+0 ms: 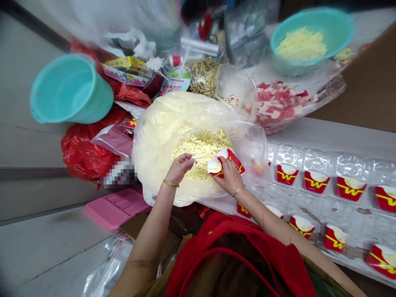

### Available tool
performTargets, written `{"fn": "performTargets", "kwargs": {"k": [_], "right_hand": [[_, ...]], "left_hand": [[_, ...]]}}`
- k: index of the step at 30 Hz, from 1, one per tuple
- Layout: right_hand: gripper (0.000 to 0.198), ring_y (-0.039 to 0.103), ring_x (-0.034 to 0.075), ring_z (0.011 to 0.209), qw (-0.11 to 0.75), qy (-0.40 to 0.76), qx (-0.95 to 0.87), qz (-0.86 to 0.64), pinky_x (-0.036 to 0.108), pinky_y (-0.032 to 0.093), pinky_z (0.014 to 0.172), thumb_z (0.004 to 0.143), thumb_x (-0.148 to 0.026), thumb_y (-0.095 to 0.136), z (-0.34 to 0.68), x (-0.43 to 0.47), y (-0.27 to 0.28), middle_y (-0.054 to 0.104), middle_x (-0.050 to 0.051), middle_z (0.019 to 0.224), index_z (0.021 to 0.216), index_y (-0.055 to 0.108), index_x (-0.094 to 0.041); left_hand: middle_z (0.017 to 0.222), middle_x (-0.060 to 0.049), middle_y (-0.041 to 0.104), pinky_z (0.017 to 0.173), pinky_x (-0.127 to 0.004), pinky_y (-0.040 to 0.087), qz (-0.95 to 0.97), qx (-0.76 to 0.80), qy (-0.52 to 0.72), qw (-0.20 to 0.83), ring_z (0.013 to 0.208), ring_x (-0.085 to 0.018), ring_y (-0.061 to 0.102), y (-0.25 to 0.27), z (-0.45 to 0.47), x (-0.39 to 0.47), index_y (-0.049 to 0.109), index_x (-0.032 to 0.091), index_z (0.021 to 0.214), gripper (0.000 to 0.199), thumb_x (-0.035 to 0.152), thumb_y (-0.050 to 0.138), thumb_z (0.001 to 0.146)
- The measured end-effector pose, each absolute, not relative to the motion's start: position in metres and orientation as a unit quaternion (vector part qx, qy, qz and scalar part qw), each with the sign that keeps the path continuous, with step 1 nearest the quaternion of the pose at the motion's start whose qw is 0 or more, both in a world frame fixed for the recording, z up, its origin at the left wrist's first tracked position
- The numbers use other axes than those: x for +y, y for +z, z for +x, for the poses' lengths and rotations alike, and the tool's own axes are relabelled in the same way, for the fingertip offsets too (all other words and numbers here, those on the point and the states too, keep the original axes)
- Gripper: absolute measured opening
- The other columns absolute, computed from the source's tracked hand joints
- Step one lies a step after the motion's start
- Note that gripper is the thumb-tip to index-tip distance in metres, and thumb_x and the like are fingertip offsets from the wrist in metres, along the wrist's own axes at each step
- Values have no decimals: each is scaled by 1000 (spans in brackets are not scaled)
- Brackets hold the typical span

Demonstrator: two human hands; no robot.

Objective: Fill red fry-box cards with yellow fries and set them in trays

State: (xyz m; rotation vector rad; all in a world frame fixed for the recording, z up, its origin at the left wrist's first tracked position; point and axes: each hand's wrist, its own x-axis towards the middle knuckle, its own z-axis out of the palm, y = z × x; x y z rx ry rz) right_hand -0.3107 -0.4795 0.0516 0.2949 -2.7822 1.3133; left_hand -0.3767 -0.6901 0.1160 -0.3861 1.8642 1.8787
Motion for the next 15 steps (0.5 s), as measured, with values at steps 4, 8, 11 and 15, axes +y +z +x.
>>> {"fn": "performTargets", "kwargs": {"k": [4, 8, 11, 15], "right_hand": [[67, 50, 33, 113, 31, 420, -901, 104, 52, 43, 95, 79, -41, 61, -312, -483, 56, 52, 17, 122, 135, 32, -17], [68, 49, 32, 115, 37, 434, -892, 119, 51, 43, 95, 79, -38, 61, -312, -489, 64, 51, 16, 124, 135, 30, -17], [67, 48, 31, 117, 41, 438, -888, 133, 51, 42, 96, 79, -35, 61, -308, -491, 66, 49, 16, 128, 136, 29, -18], [67, 48, 31, 117, 43, 454, -880, 129, 50, 42, 97, 79, -34, 62, -301, -492, 66, 50, 16, 126, 135, 30, -18]], "left_hand": [[62, 3, 55, 50, -19, 29, -118, 682, 669, 270, 50, -5, 41, 124, -369, -684, 58, 15, 84, 31, 34, 72, 65], [68, 2, 55, 57, -21, 36, -50, 724, 630, 277, 58, -8, 47, 123, -359, -671, 59, 16, 83, 28, 37, 70, 68], [74, -1, 57, 65, -24, 39, 21, 837, 514, 185, 67, -12, 50, 122, -350, -659, 60, 17, 79, 20, 36, 64, 75], [73, -2, 56, 68, -26, 38, 91, 916, 378, 101, 70, -14, 50, 128, -338, -646, 62, 18, 76, 13, 31, 62, 78]]}}
